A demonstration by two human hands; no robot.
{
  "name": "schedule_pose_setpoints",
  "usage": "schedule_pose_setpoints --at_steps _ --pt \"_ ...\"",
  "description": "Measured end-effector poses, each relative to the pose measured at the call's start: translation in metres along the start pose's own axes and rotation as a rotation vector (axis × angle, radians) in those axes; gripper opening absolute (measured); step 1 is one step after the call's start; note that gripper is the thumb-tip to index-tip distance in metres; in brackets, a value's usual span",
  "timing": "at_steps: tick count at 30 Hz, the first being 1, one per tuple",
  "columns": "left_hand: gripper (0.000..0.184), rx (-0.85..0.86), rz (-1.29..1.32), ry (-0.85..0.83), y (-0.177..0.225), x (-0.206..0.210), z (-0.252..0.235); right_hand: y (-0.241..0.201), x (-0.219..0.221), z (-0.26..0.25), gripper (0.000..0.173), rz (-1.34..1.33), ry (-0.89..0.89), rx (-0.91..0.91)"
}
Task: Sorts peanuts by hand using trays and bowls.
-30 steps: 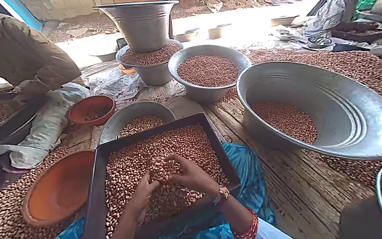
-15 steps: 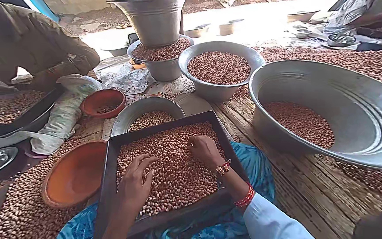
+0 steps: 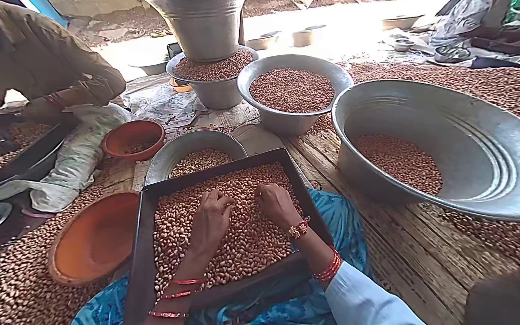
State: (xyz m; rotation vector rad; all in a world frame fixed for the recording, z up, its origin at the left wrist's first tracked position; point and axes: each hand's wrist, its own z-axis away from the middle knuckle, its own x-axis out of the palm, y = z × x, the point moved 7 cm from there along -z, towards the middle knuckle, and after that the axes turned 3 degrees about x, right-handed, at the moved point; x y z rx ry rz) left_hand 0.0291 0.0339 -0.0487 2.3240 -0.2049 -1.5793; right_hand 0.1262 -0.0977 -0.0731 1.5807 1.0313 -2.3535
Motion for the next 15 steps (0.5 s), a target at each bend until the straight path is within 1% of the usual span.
schedule_pose_setpoints --at_steps 1,3,4,5,6,7,11,13,14,15 --pt "0.013 -0.058 0.105 0.001 -0.007 -0.004 0.001 0.001 0.001 0.000 0.028 0.002 0.006 0.001" --pt "0.015 -0.230 0.381 0.003 -0.028 -0.016 0.009 0.004 0.002 0.000 0.029 0.014 0.015 0.005" --pt "0.018 -0.290 0.508 0.007 -0.039 -0.021 0.016 0.005 0.003 0.000 0.030 0.024 0.011 0.012" --pt "0.023 -0.317 0.574 0.013 -0.048 -0.025 0.025 0.006 0.003 0.000 0.031 0.029 0.003 0.018" --pt "0.026 -0.320 0.566 0.012 -0.055 -0.028 0.035 0.006 0.004 0.000 0.032 0.033 -0.003 0.021" --pt "0.028 -0.316 0.497 -0.010 -0.059 -0.031 0.047 0.006 0.004 0.000 0.033 0.038 -0.008 0.025" --pt "0.015 -0.328 0.201 -0.146 -0.061 -0.027 0.090 0.006 0.003 -0.001 0.032 0.053 -0.029 0.046" --pt "0.012 -0.295 0.121 -0.127 -0.056 -0.022 0.101 0.002 0.000 0.002 0.032 0.057 -0.045 0.040" --pt "0.012 -0.262 0.090 -0.109 -0.053 -0.020 0.104 -0.004 -0.003 0.006 0.032 0.038 -0.065 0.008" --pt "0.013 -0.232 0.064 -0.101 -0.051 -0.017 0.106 -0.012 -0.005 0.012 0.031 -0.017 -0.095 -0.062"
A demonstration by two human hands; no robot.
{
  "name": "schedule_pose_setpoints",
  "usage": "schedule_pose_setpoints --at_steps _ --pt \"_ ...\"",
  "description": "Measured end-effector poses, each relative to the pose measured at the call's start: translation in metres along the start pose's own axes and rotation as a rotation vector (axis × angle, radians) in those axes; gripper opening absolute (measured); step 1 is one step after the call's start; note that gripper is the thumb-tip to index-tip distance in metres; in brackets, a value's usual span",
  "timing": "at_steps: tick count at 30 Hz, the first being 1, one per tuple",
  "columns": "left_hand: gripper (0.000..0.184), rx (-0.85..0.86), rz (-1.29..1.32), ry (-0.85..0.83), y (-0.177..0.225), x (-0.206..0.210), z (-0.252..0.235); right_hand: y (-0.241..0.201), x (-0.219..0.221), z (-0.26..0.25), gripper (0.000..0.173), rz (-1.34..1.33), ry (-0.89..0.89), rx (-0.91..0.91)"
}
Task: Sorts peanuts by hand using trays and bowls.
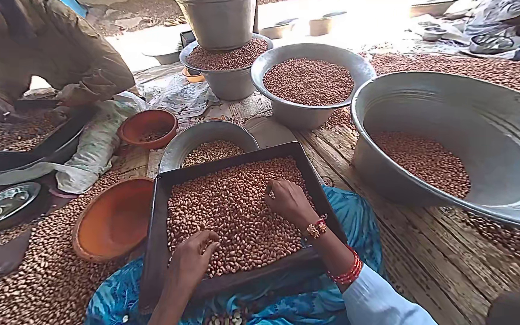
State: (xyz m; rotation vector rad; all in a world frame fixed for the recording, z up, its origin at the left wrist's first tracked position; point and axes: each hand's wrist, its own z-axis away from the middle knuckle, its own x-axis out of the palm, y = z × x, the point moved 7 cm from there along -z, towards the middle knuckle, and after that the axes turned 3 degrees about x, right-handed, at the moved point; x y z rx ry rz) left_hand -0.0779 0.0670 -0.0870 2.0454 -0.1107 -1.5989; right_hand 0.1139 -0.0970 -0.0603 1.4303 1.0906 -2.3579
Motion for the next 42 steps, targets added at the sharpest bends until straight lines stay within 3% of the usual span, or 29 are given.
schedule_pose_setpoints --at_steps 3,5,9,12,18,22,28,30,33,34,36,38,40,42 --pt "0.014 0.048 -0.048 -0.001 0.002 0.009 -0.001 -0.041 0.005 0.025 0.024 -0.392 -0.209 -0.429" --pt "0.011 0.035 -0.019 -0.027 0.003 0.008 -0.004 -0.067 0.016 0.042 0.021 -0.471 -0.299 -0.608" --pt "0.010 -0.128 0.262 -0.103 -0.023 -0.002 -0.012 -0.077 0.058 0.054 0.020 -0.036 -0.224 -0.536" --pt "0.017 -0.173 0.308 0.009 -0.039 -0.023 -0.014 -0.073 0.085 0.054 0.018 0.110 -0.140 -0.519" --pt "0.016 -0.029 -0.048 0.065 -0.007 -0.023 -0.017 -0.080 0.099 0.053 0.018 0.191 -0.134 -0.487" --pt "0.015 -0.025 -0.138 -0.020 -0.002 0.001 -0.020 -0.079 0.101 0.054 0.019 0.203 -0.185 -0.448" --pt "0.010 -0.100 -0.084 -0.155 -0.015 0.000 -0.023 -0.076 0.097 0.048 0.020 0.186 -0.265 -0.384" --pt "0.009 -0.065 0.084 -0.273 -0.019 -0.005 -0.019 -0.081 0.088 0.051 0.020 0.064 -0.329 -0.433" --pt "0.012 0.129 0.762 -0.622 -0.017 -0.017 0.001 -0.089 0.068 0.065 0.025 -0.383 -0.561 -0.711" --pt "0.018 0.176 0.888 -0.654 -0.015 -0.025 0.004 -0.085 0.058 0.068 0.028 -0.472 -0.586 -0.745" --pt "0.021 0.094 0.736 -0.402 -0.027 -0.044 -0.004 -0.060 0.034 0.059 0.032 -0.391 -0.416 -0.602" --pt "0.026 -0.071 0.190 -0.170 -0.044 -0.058 -0.018 -0.021 0.010 0.047 0.035 -0.100 -0.178 -0.233" --pt "0.036 -0.249 -0.199 -0.190 -0.049 -0.050 -0.026 0.015 -0.003 0.043 0.041 0.140 -0.103 0.131" --pt "0.041 -0.318 -0.390 -0.289 -0.039 -0.029 -0.030 0.040 -0.003 0.046 0.042 0.244 -0.112 0.330"
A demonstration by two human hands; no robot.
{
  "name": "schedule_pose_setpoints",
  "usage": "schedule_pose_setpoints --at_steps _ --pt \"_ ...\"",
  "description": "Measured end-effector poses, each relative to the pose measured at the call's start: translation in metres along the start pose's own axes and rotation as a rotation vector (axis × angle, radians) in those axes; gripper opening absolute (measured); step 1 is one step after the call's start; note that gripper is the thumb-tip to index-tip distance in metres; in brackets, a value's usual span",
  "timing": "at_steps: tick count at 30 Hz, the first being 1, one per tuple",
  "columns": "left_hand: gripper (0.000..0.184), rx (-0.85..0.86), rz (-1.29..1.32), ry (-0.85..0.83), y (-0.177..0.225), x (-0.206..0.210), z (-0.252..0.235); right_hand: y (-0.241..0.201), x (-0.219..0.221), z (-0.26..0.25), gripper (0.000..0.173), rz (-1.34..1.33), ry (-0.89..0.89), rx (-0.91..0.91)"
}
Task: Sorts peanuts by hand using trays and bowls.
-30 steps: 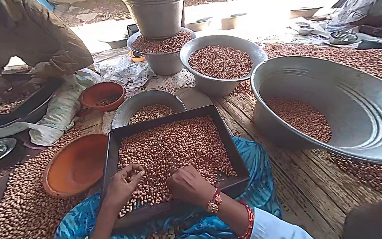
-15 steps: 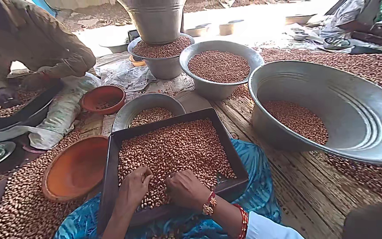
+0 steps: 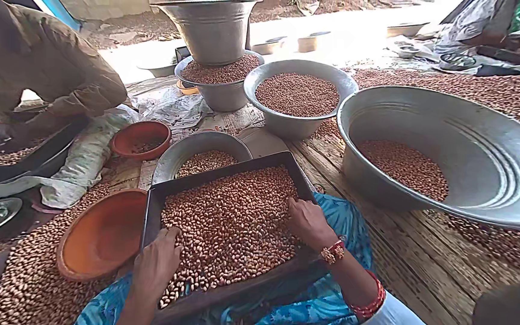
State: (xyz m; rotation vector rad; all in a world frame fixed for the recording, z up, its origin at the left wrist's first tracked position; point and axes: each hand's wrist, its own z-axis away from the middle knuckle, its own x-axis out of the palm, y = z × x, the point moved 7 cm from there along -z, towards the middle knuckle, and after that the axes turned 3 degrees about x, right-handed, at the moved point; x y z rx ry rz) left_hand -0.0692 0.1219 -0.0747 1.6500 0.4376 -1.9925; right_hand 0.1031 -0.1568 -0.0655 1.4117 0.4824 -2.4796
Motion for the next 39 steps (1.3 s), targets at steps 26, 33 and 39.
schedule_pose_setpoints --at_steps 26,33,39 --pt "0.016 0.309 0.182 0.304 0.123 -0.022 -0.050 0.012 -0.037 -0.001 0.021 -0.673 0.342 -0.400" --pt "0.015 0.253 0.564 0.221 0.097 -0.025 -0.051 -0.013 -0.015 -0.010 0.023 -0.403 0.261 -0.372" --pt "0.023 0.266 1.298 0.160 0.051 -0.019 -0.030 -0.027 -0.011 -0.030 0.026 -0.291 0.332 -0.379"
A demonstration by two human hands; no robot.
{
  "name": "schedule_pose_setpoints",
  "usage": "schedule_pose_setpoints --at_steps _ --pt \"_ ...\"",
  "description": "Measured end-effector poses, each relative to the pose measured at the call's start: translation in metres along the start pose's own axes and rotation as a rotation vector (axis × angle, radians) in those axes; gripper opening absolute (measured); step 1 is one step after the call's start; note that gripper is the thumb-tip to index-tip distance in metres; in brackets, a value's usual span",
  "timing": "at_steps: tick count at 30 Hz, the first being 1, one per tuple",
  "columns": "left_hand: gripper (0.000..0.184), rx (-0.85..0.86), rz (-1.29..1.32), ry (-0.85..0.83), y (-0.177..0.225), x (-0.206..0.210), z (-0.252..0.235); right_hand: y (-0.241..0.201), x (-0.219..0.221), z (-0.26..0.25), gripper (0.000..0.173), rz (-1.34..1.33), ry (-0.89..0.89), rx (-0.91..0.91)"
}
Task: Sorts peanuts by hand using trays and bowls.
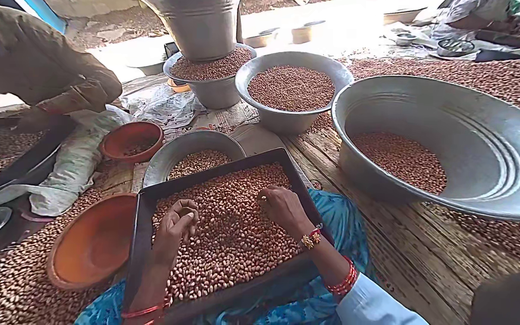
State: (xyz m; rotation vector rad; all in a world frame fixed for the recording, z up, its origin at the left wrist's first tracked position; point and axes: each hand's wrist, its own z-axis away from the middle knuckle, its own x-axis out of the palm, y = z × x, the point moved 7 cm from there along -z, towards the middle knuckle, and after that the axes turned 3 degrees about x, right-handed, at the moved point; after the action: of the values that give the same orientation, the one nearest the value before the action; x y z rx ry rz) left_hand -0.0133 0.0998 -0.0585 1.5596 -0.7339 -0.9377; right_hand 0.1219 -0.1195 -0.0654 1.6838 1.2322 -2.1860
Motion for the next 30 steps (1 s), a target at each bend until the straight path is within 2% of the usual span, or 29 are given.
schedule_pose_setpoints --at_steps 3,6,8,12,14,16,18,21,23,25,27,30 --pt "0.018 -0.008 -0.295 -0.093 0.001 0.013 0.022 -0.001 0.006 -0.004 0.026 0.047 -0.048 0.019" --pt "0.015 0.019 -0.585 -0.224 0.005 0.049 0.038 -0.002 0.008 -0.005 0.026 0.059 -0.063 0.032" --pt "0.016 0.130 -0.689 -0.278 0.014 0.077 0.043 0.002 0.005 -0.006 0.027 -0.017 -0.061 0.047" --pt "0.019 0.386 -0.826 -0.342 0.021 0.122 0.045 0.025 -0.014 0.004 0.027 -0.389 0.140 0.079" --pt "0.021 0.368 -0.923 -0.400 0.017 0.136 0.042 0.036 -0.020 0.015 0.028 -0.484 0.167 0.130" --pt "0.020 0.329 -0.948 -0.435 0.012 0.140 0.038 0.038 -0.019 0.030 0.027 -0.452 0.087 0.153" --pt "0.019 0.278 -0.853 -0.414 0.014 0.128 0.031 0.029 -0.011 0.047 0.022 -0.367 -0.047 0.111" --pt "0.012 0.100 -0.462 -0.300 0.010 0.083 0.018 0.002 0.008 0.071 0.020 -0.291 -0.181 -0.031" --pt "0.011 0.037 -0.118 -0.195 0.007 0.044 0.017 -0.012 0.021 0.080 0.019 -0.218 -0.191 -0.104" --pt "0.020 -0.006 0.159 -0.096 0.006 0.010 0.024 -0.022 0.030 0.083 0.021 -0.146 -0.144 -0.138" --pt "0.026 -0.024 0.214 -0.037 0.004 -0.018 0.037 -0.027 0.037 0.081 0.021 -0.069 -0.095 -0.170" --pt "0.022 -0.043 -0.027 -0.036 -0.004 -0.038 0.060 -0.032 0.045 0.076 0.022 0.011 -0.156 -0.157"
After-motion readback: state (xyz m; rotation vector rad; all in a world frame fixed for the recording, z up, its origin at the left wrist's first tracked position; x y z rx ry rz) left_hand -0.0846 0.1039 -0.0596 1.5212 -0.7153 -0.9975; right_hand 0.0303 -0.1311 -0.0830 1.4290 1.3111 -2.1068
